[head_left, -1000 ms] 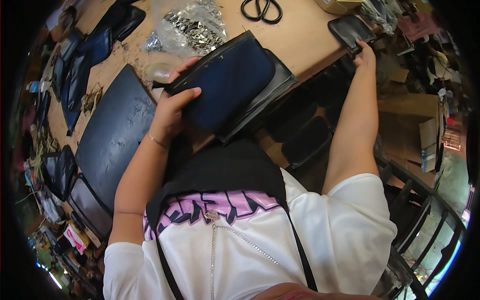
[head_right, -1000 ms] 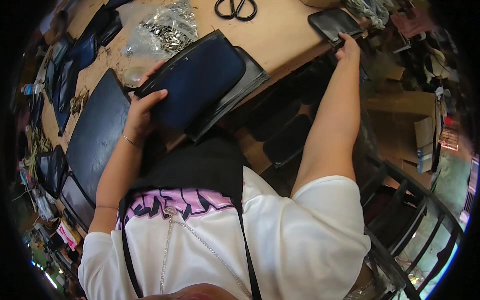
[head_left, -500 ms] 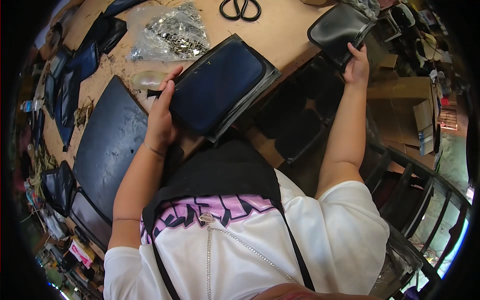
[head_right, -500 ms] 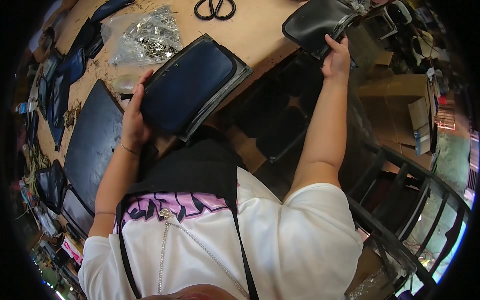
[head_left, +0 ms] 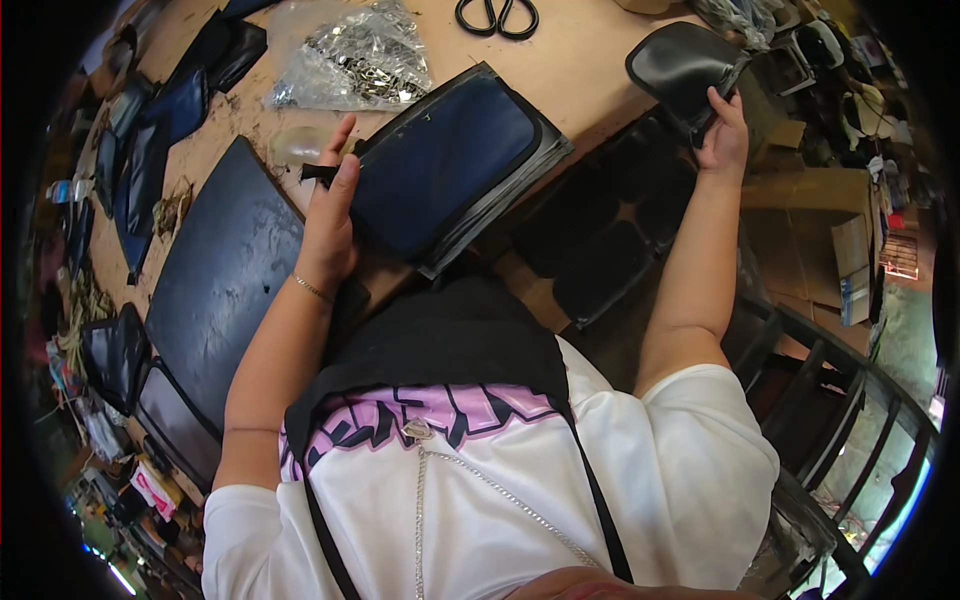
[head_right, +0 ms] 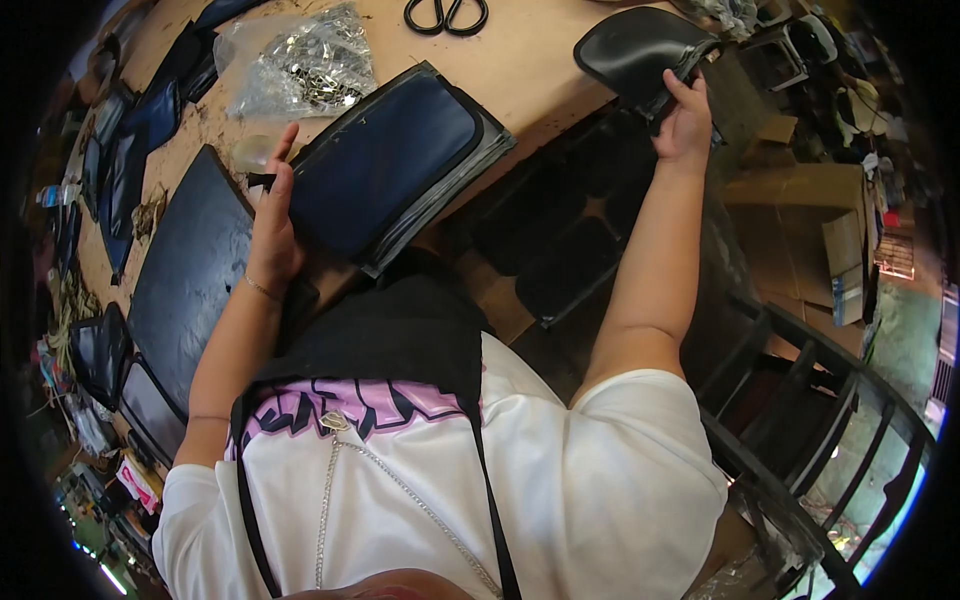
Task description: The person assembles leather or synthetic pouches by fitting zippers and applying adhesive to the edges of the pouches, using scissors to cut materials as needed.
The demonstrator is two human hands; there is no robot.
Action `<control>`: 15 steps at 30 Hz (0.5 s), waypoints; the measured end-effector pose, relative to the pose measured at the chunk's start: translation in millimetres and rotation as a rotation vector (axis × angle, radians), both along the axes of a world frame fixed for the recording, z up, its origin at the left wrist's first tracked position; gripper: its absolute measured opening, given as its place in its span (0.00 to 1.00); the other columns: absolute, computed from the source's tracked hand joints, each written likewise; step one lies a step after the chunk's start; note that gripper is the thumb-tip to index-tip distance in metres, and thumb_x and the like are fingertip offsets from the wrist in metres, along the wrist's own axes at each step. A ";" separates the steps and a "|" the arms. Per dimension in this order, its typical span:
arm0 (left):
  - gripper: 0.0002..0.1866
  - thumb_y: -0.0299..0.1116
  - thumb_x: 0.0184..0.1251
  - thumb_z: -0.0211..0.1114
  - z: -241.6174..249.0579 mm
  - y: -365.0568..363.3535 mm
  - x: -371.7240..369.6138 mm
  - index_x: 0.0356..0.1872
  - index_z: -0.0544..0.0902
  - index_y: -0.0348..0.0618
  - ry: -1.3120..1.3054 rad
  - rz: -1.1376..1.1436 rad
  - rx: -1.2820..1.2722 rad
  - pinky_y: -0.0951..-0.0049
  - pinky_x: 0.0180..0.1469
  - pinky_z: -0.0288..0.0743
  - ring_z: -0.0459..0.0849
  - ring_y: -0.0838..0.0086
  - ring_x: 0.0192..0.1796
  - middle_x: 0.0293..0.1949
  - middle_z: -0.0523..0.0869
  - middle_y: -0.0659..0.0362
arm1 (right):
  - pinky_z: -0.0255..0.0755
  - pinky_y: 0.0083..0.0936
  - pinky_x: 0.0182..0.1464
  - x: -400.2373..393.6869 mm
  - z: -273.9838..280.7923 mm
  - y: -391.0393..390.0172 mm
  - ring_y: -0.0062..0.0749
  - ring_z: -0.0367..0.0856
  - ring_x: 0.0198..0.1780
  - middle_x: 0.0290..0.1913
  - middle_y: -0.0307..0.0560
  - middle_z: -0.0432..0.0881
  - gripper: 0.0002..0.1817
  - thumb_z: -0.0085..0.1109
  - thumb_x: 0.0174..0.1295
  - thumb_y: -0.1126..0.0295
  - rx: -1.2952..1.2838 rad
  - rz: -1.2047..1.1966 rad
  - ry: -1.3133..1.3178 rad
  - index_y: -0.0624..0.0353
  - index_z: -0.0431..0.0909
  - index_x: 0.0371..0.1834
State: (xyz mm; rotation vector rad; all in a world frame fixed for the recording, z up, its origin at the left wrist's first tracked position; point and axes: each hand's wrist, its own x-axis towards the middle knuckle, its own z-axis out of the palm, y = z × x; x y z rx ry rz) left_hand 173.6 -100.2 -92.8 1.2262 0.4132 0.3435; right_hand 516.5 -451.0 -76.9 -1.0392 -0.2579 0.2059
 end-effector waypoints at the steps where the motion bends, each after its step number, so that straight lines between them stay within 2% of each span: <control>1: 0.36 0.46 0.74 0.61 6.8 -2.8 1.3 0.76 0.61 0.45 0.005 0.002 -0.010 0.68 0.72 0.61 0.70 0.69 0.68 0.67 0.72 0.54 | 0.71 0.40 0.66 6.2 2.7 1.1 0.44 0.76 0.63 0.61 0.51 0.77 0.26 0.59 0.64 0.79 -0.024 -0.059 -0.008 0.62 0.68 0.67; 3: 0.38 0.42 0.71 0.64 13.8 -7.4 2.5 0.77 0.58 0.47 0.018 -0.006 -0.050 0.68 0.71 0.62 0.71 0.68 0.67 0.65 0.73 0.53 | 0.71 0.41 0.65 24.6 11.5 5.2 0.44 0.76 0.63 0.60 0.51 0.77 0.25 0.60 0.64 0.78 -0.072 -0.171 -0.024 0.63 0.69 0.66; 5: 0.40 0.37 0.68 0.66 16.4 -6.3 1.6 0.78 0.57 0.50 0.037 -0.009 -0.106 0.68 0.70 0.63 0.72 0.68 0.66 0.64 0.74 0.53 | 0.74 0.45 0.61 61.9 9.0 -2.1 0.46 0.81 0.57 0.55 0.52 0.81 0.22 0.62 0.63 0.78 0.008 -0.188 0.009 0.63 0.72 0.62; 7: 0.41 0.32 0.65 0.68 13.7 -4.5 1.0 0.78 0.58 0.53 0.004 -0.029 -0.122 0.69 0.66 0.69 0.76 0.70 0.61 0.60 0.77 0.56 | 0.80 0.45 0.53 89.9 8.5 -4.9 0.45 0.84 0.50 0.51 0.50 0.83 0.19 0.63 0.61 0.79 0.074 -0.054 -0.018 0.61 0.75 0.56; 9: 0.40 0.32 0.65 0.68 6.7 -2.9 0.3 0.77 0.60 0.53 0.009 -0.015 -0.122 0.70 0.66 0.69 0.76 0.71 0.60 0.58 0.78 0.57 | 0.82 0.40 0.47 109.2 -2.3 2.8 0.44 0.85 0.45 0.50 0.50 0.84 0.18 0.64 0.61 0.78 0.022 -0.108 0.065 0.60 0.77 0.55; 11: 0.35 0.34 0.69 0.66 5.2 -2.3 0.6 0.76 0.62 0.53 -0.003 -0.011 -0.149 0.71 0.68 0.66 0.72 0.73 0.64 0.64 0.72 0.58 | 0.80 0.35 0.43 187.8 -70.0 -22.6 0.43 0.85 0.44 0.52 0.50 0.84 0.20 0.68 0.60 0.71 -0.344 -0.274 0.264 0.59 0.78 0.55; 12: 0.35 0.35 0.70 0.66 4.4 -0.9 0.5 0.76 0.63 0.53 0.015 -0.006 -0.124 0.71 0.69 0.64 0.70 0.73 0.65 0.65 0.71 0.58 | 0.77 0.32 0.38 174.3 -63.0 -8.0 0.41 0.84 0.44 0.52 0.48 0.84 0.22 0.70 0.58 0.67 -0.674 -0.341 0.363 0.58 0.78 0.56; 14: 0.34 0.38 0.71 0.65 1.4 0.1 0.6 0.76 0.63 0.52 0.028 0.002 -0.083 0.71 0.71 0.60 0.68 0.73 0.67 0.66 0.70 0.58 | 0.71 0.28 0.29 143.2 -56.9 4.8 0.38 0.83 0.44 0.52 0.46 0.84 0.26 0.74 0.56 0.61 -0.991 -0.413 0.421 0.56 0.78 0.56; 15: 0.34 0.39 0.72 0.65 -0.7 0.1 1.1 0.76 0.63 0.52 0.023 0.006 -0.065 0.71 0.71 0.59 0.67 0.73 0.67 0.65 0.70 0.59 | 0.67 0.27 0.25 132.6 -58.5 8.5 0.36 0.83 0.44 0.52 0.45 0.83 0.27 0.74 0.55 0.60 -0.971 -0.420 0.395 0.55 0.79 0.56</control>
